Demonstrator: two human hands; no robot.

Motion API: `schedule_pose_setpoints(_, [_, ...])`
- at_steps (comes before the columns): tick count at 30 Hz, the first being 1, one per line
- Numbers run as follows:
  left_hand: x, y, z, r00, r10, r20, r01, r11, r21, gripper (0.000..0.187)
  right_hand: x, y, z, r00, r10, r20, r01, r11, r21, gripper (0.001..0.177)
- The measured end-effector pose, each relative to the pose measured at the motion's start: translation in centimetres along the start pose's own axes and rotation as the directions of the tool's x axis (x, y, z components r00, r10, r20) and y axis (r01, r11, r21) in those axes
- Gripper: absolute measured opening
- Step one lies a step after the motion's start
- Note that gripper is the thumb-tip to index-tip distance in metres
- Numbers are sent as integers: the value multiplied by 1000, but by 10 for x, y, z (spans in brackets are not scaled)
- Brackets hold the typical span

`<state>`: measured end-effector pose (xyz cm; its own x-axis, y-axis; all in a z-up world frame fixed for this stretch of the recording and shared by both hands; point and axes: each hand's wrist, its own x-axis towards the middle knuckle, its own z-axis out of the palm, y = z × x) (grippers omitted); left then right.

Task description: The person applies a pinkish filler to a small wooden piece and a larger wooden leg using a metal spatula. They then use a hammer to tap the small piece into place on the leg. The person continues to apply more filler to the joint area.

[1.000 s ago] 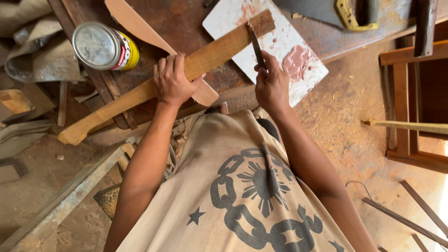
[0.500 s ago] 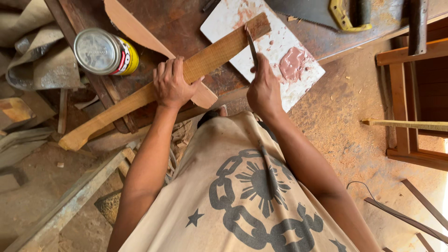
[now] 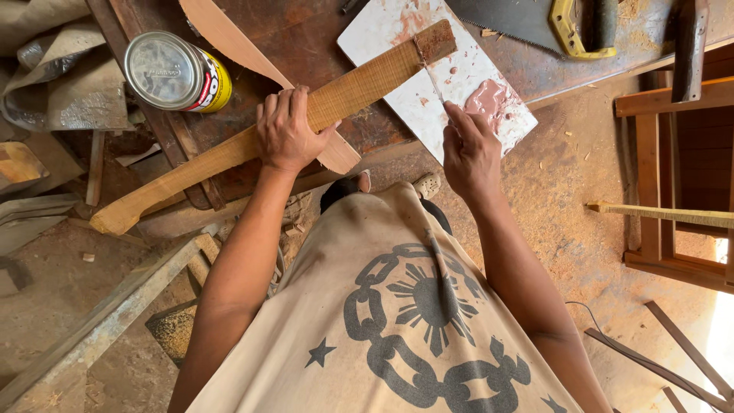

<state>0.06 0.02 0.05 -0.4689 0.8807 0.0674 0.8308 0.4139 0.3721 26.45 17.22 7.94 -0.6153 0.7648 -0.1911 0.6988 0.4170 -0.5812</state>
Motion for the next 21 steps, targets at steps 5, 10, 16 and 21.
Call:
schedule_pose_setpoints(5, [-1,-4,4,1000,4,17,-4,1000,5,73,1,8,14,995,-69,-67,57,985,-162,36])
schedule_pose_setpoints(10, [-2,-4,6,1000,12,-4,-12,999,33,73,-6,2,-3,991,-73,-109,53,982,-182,33])
schedule_pose_setpoints(16, [-2,-3,3,1000,15,-11,-15,1000,19,73,10,-8,4,993,-111,-33,106,986,-129,28])
schedule_pose_setpoints(21, [-1,-3,3,1000,27,-16,-26,999,33,72,13,-9,-12,989,108,98,-112,993,39,26])
